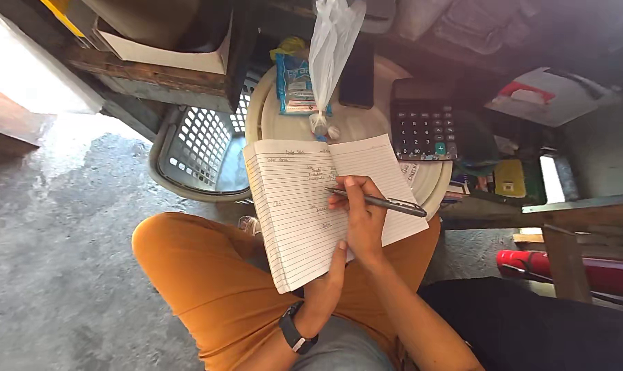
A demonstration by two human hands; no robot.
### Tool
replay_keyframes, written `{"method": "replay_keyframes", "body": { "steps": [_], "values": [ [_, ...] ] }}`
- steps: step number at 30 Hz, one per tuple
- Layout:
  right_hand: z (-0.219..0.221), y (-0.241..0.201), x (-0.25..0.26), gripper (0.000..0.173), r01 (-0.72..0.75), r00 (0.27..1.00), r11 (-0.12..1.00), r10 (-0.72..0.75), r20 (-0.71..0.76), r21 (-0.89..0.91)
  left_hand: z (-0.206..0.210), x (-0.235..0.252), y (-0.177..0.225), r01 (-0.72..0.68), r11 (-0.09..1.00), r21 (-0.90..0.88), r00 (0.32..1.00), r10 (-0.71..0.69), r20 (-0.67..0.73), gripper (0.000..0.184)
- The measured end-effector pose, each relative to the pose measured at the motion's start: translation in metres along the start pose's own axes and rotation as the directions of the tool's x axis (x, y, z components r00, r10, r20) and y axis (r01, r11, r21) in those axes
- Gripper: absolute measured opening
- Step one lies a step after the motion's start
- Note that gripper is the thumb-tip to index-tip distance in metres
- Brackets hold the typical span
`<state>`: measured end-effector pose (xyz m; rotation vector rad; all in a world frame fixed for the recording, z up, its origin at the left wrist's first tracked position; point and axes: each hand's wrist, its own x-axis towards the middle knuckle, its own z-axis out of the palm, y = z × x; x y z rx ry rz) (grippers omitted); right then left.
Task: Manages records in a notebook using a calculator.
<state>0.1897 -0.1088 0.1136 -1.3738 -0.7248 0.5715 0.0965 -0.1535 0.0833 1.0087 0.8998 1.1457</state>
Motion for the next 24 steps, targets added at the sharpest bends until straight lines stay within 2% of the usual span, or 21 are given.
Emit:
{"method": "replay_keyframes", "body": {
  "steps": [4, 6, 10, 13, 19, 24],
  "values": [
    [-0.010, 0.000, 0.008, 0.014, -0.131, 0.989, 0.951, 0.143, -0.025, 0.282, -0.002, 0.000, 0.001, 0.018, 0.999, 0.042, 1.000, -0.018, 0.004, 0.022],
    [-0.019, -0.001, 0.016, 0.011, -0.174, 0.983, 0.928, 0.185, -0.001, 0.331, -0.002, -0.001, 0.002, 0.021, 0.999, 0.045, 1.000, -0.021, 0.001, 0.022],
    [-0.026, 0.005, 0.020, 0.023, -0.062, 0.998, 0.988, 0.062, 0.007, 0.141, -0.001, -0.002, 0.003, 0.002, 0.997, 0.078, 1.000, -0.002, 0.002, 0.020],
    [-0.024, 0.006, 0.016, 0.028, -0.054, 0.999, 0.998, 0.054, -0.003, 0.016, 0.000, -0.002, 0.003, -0.013, 0.996, 0.090, 1.000, 0.013, 0.004, 0.022],
    [-0.019, 0.007, 0.013, 0.032, 0.048, 0.999, 0.998, -0.048, 0.008, -0.043, 0.001, -0.001, 0.006, -0.011, 0.994, 0.112, 1.000, 0.013, -0.019, 0.022],
    [-0.019, 0.010, 0.011, 0.032, 0.056, 0.998, 0.997, -0.056, 0.009, -0.061, 0.002, -0.002, 0.006, -0.008, 0.991, 0.131, 1.000, 0.012, -0.025, 0.022]
  ]
}}
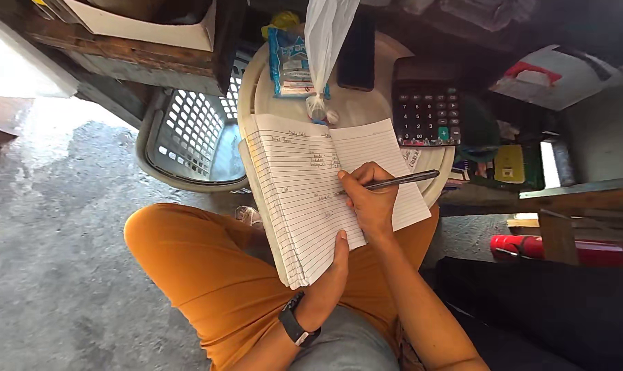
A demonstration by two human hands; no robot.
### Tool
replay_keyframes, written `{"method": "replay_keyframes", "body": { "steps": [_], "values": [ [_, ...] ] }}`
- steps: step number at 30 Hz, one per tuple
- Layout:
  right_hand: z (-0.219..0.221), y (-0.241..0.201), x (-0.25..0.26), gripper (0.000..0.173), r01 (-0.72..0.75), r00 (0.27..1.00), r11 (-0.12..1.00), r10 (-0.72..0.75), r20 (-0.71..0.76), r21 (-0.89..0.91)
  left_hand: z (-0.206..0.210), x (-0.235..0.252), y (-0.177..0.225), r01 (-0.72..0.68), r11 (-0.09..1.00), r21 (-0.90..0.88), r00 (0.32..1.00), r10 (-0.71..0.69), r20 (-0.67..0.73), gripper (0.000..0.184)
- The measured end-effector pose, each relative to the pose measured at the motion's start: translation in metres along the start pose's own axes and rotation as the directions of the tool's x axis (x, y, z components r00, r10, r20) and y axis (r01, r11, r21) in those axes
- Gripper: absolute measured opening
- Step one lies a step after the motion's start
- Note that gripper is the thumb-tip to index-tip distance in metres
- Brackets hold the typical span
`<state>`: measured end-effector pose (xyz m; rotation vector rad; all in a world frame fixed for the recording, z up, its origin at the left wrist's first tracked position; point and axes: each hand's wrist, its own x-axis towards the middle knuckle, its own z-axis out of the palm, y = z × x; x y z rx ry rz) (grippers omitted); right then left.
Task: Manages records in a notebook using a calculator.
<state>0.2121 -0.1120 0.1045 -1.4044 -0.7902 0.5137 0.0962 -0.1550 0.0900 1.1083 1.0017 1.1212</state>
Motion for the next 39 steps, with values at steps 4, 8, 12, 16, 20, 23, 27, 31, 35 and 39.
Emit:
{"method": "replay_keyframes", "body": {
  "steps": [4, 8, 12, 16, 20, 23, 27, 31, 35, 39],
  "values": [
    [0.0017, -0.0014, -0.0009, 0.031, 0.006, 1.000, 1.000, -0.006, 0.004, -0.030, 0.0012, 0.0004, 0.0009, 0.001, 1.000, -0.004, 1.000, -0.001, -0.013, 0.022],
    [0.0012, -0.0014, -0.0021, 0.029, 0.022, 0.999, 0.999, -0.020, 0.033, -0.050, 0.0018, -0.0002, -0.0003, 0.009, 1.000, -0.005, 1.000, -0.009, -0.025, 0.022],
    [0.0006, -0.0033, -0.0005, 0.031, -0.022, 1.000, 0.997, 0.023, 0.016, -0.080, 0.0015, 0.0003, -0.0004, 0.014, 1.000, 0.000, 1.000, -0.014, -0.016, 0.022],
    [0.0006, -0.0023, -0.0004, 0.032, -0.014, 1.000, 0.998, 0.013, -0.017, -0.057, 0.0023, 0.0001, 0.0004, 0.007, 1.000, 0.017, 1.000, -0.006, -0.028, 0.023],
    [0.0011, -0.0004, -0.0017, 0.031, 0.038, 0.999, 0.997, -0.037, 0.013, -0.074, 0.0021, 0.0001, -0.0006, 0.010, 1.000, 0.008, 1.000, -0.010, -0.025, 0.023],
    [0.0000, -0.0012, -0.0005, 0.032, 0.004, 1.000, 0.997, -0.003, 0.014, -0.081, 0.0015, 0.0002, -0.0004, 0.019, 1.000, -0.005, 1.000, -0.019, -0.015, 0.022],
    [-0.0018, 0.0013, -0.0009, 0.030, -0.014, 0.999, 1.000, 0.014, -0.031, -0.018, 0.0009, -0.0002, 0.0003, 0.030, 0.999, -0.013, 1.000, -0.030, -0.005, 0.022],
    [-0.0008, 0.0013, -0.0023, 0.030, 0.006, 1.000, 0.998, -0.007, -0.009, -0.062, 0.0014, -0.0004, -0.0026, 0.014, 1.000, -0.007, 1.000, -0.014, -0.021, 0.023],
    [-0.0006, -0.0012, -0.0021, 0.030, -0.026, 1.000, 0.996, 0.026, -0.003, -0.081, 0.0017, -0.0001, -0.0015, 0.026, 1.000, -0.016, 0.999, -0.026, -0.020, 0.022],
    [0.0025, -0.0003, 0.0012, 0.033, -0.002, 0.999, 0.997, -0.001, -0.040, -0.071, 0.0016, 0.0005, -0.0005, 0.017, 1.000, 0.011, 1.000, -0.016, -0.017, 0.022]
  ]
}}
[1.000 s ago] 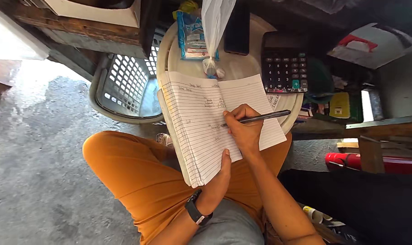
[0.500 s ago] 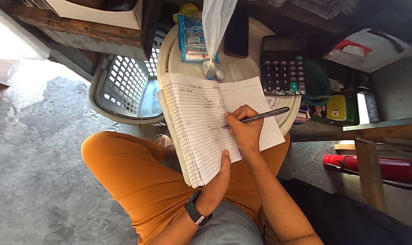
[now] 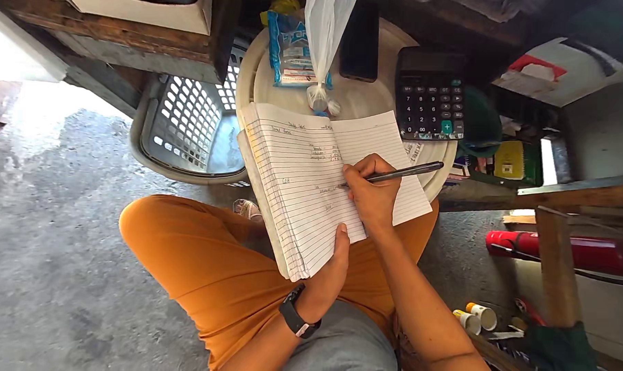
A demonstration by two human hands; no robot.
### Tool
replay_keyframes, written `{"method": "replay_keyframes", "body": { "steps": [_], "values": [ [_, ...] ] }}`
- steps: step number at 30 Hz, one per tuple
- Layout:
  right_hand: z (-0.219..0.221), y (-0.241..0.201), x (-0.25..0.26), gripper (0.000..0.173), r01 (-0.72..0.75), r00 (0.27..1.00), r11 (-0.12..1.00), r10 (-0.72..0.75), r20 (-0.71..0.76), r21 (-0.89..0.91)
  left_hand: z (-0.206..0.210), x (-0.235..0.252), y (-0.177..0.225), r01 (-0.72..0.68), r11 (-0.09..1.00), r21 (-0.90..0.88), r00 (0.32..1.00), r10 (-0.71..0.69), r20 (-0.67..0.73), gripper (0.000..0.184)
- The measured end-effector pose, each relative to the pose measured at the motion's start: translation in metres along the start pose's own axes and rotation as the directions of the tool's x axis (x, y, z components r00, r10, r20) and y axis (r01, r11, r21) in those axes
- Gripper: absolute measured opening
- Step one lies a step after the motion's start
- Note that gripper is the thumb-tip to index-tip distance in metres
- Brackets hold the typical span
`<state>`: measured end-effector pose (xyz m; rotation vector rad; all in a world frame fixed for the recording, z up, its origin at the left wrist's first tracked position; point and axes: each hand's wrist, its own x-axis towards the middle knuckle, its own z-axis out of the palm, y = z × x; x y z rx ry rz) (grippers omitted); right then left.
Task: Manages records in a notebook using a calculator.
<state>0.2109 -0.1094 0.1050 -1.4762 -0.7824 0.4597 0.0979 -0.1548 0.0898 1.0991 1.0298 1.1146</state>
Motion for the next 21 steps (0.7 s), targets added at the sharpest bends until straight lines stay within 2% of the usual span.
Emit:
{"method": "replay_keyframes", "body": {
  "steps": [5, 10, 17, 21],
  "values": [
    [-0.0062, -0.0001, -0.0027, 0.031, -0.059, 0.997, 0.998, 0.059, 0.039, -0.008, 0.0000, -0.0003, 0.0006, 0.012, 1.000, -0.018, 1.000, -0.012, 0.001, 0.022],
    [-0.0003, 0.0013, 0.0014, 0.035, -0.011, 0.999, 1.000, 0.011, -0.032, 0.012, -0.0005, 0.0002, -0.0021, -0.024, 1.000, -0.021, 1.000, 0.024, 0.011, 0.022],
    [-0.0044, 0.0010, 0.0002, 0.032, -0.014, 0.999, 0.999, 0.016, 0.039, -0.035, -0.0012, 0.0000, 0.0017, 0.036, 0.999, -0.026, 0.999, -0.036, 0.029, 0.022],
    [-0.0038, 0.0016, 0.0011, 0.032, -0.016, 1.000, 1.000, 0.017, 0.022, -0.020, -0.0009, 0.0001, 0.0011, 0.033, 0.999, -0.030, 0.999, -0.032, 0.029, 0.022]
  ]
}}
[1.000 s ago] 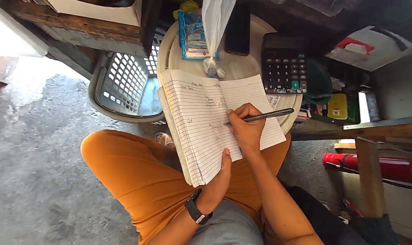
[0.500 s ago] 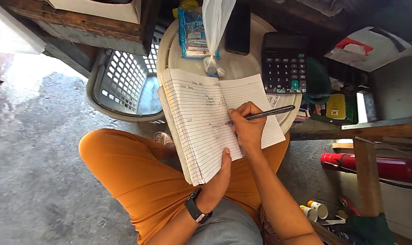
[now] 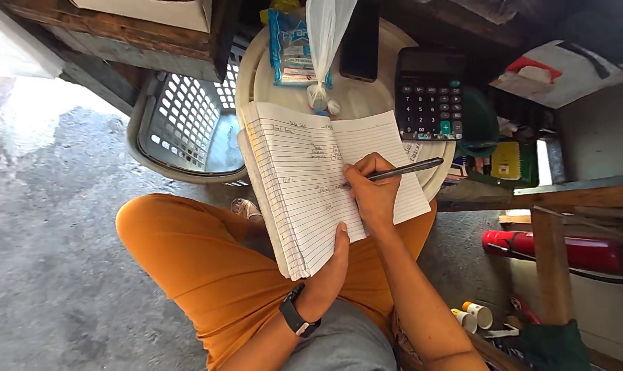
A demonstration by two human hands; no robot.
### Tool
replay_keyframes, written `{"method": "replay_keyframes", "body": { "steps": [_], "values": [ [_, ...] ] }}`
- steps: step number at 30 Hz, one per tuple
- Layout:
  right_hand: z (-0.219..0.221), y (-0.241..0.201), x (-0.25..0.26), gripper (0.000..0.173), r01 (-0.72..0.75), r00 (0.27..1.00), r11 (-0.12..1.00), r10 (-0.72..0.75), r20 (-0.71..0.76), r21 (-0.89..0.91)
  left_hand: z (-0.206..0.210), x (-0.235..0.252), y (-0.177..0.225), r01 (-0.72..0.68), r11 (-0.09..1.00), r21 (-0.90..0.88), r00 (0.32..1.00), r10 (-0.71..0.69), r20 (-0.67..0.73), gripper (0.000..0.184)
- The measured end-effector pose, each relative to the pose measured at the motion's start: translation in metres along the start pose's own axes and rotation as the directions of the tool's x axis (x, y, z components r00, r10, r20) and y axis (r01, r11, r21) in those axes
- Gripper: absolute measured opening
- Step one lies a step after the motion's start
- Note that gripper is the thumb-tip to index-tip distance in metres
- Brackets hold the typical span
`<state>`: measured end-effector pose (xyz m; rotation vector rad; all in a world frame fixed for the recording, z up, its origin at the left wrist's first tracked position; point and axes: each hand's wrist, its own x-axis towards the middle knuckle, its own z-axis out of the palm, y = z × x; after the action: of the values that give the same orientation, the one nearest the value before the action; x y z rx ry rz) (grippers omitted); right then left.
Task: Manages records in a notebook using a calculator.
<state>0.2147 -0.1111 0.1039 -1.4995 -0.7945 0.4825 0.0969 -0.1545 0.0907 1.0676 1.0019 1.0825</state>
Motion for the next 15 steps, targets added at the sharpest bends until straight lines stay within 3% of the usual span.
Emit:
{"method": "replay_keyframes", "body": {
  "steps": [15],
  "values": [
    [0.0020, 0.0011, 0.0037, 0.035, 0.002, 0.999, 1.000, -0.002, -0.040, 0.006, 0.0005, -0.0007, 0.0000, 0.001, 1.000, 0.010, 1.000, -0.001, -0.018, 0.022]
  ]
}}
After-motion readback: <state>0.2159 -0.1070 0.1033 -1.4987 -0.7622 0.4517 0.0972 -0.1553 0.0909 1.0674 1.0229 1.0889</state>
